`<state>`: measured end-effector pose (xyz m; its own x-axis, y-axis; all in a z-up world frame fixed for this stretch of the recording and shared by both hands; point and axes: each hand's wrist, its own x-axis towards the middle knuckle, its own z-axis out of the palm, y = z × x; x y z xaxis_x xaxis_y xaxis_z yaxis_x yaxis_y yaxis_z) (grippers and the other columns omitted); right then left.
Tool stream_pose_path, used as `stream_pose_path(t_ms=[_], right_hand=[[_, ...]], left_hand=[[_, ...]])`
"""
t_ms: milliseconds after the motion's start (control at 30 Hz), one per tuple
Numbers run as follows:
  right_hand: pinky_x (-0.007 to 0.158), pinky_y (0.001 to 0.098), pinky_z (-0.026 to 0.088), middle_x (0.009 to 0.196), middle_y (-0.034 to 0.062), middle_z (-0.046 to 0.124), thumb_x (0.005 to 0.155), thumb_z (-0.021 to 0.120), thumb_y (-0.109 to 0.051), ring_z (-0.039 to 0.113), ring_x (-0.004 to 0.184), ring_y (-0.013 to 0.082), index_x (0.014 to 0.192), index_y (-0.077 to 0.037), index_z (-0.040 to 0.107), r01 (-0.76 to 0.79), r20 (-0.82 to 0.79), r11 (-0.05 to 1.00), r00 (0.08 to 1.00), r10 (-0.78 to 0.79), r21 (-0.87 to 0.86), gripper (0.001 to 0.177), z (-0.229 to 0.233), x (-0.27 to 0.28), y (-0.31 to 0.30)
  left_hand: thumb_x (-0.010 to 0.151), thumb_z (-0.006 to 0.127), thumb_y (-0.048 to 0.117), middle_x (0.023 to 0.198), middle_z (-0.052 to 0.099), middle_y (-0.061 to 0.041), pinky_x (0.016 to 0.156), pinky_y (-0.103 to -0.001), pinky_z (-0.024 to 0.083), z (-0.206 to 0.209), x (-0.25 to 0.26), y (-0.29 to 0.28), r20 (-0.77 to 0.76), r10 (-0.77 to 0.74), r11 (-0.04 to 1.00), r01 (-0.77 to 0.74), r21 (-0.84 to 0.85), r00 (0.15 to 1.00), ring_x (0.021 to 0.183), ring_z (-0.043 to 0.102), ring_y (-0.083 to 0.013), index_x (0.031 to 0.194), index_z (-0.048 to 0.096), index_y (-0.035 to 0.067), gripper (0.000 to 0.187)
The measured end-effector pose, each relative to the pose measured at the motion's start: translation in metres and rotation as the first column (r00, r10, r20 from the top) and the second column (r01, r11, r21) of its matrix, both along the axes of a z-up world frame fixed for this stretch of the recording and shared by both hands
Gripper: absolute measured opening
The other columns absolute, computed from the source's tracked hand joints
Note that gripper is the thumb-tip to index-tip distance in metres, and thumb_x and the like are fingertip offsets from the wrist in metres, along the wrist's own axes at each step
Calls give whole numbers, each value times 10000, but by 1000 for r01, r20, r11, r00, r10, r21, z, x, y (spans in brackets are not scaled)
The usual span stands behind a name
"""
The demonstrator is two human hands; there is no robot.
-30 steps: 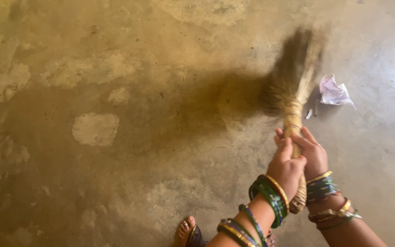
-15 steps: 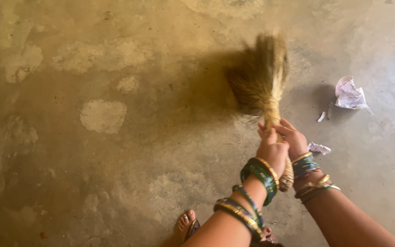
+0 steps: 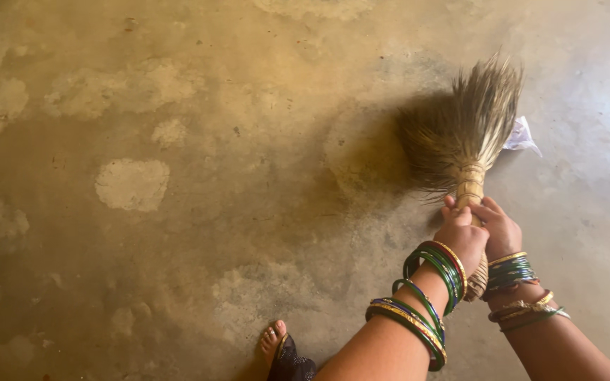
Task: The person sweeps a concrete floor using a traditional straw broom, gathering dust and debris into a pile. The person then sweeps crumpled pieces of paper into the same pile.
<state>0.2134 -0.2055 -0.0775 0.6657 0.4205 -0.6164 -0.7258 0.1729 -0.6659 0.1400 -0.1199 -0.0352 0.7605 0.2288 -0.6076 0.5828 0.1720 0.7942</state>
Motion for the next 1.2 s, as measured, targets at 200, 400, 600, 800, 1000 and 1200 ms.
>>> stream_pose_path(t_ms=[200,400,600,800,1000,1200], right_hand=[[912,411,592,1281,271,628,1059,391,-86,671,1125,340,1602,-30,228,11,16,993,1000,-13,118,571,37,-6,-14],[965,402,555,1403,359,551,1028,419,-73,642,1191,377,1667,-125,89,-61,-67,974,995,77,217,721,58,-22,2],[1043,445,544,1508,357,425,976,432,-6,620,1241,394,1638,-89,109,-73,-188,966,975,122,248,741,41,-44,24],[1018,431,533,1475,321,473,1004,415,-67,611,1241,389,1625,-109,112,-87,-245,989,963,115,123,693,19,-59,6],[984,409,554,1400,321,553,1031,393,-103,608,1250,383,1643,-105,117,-65,-200,991,976,88,117,672,1,-45,-51],[936,406,555,1359,332,587,1043,391,-113,631,1225,384,1653,-84,119,-56,-123,998,991,58,19,669,2,-24,-87]], left_hand=[[920,429,198,1596,356,-252,1184,-377,331,45,-17,-17,150,90,995,-96,37,985,1441,411,-369,1522,354,-43,654],[979,402,117,1659,243,-184,1200,-327,289,95,-39,-34,-18,218,970,-214,111,976,1498,326,-300,1570,295,3,611],[983,395,87,1658,262,-160,1195,-313,303,55,-45,-47,-83,452,892,-447,71,888,1496,326,-284,1561,311,11,590],[987,388,58,1657,280,-136,1189,-300,317,-6,-44,-83,-107,611,778,-620,-98,784,1494,326,-269,1553,326,19,570],[991,381,28,1656,299,-112,1184,-287,330,-54,14,-144,-217,967,-105,-568,-816,132,1492,326,-253,1544,341,27,554],[984,334,23,1676,172,-222,1239,-313,242,-14,-11,-121,34,343,915,-325,-240,939,1544,228,-301,1568,243,-36,594]])
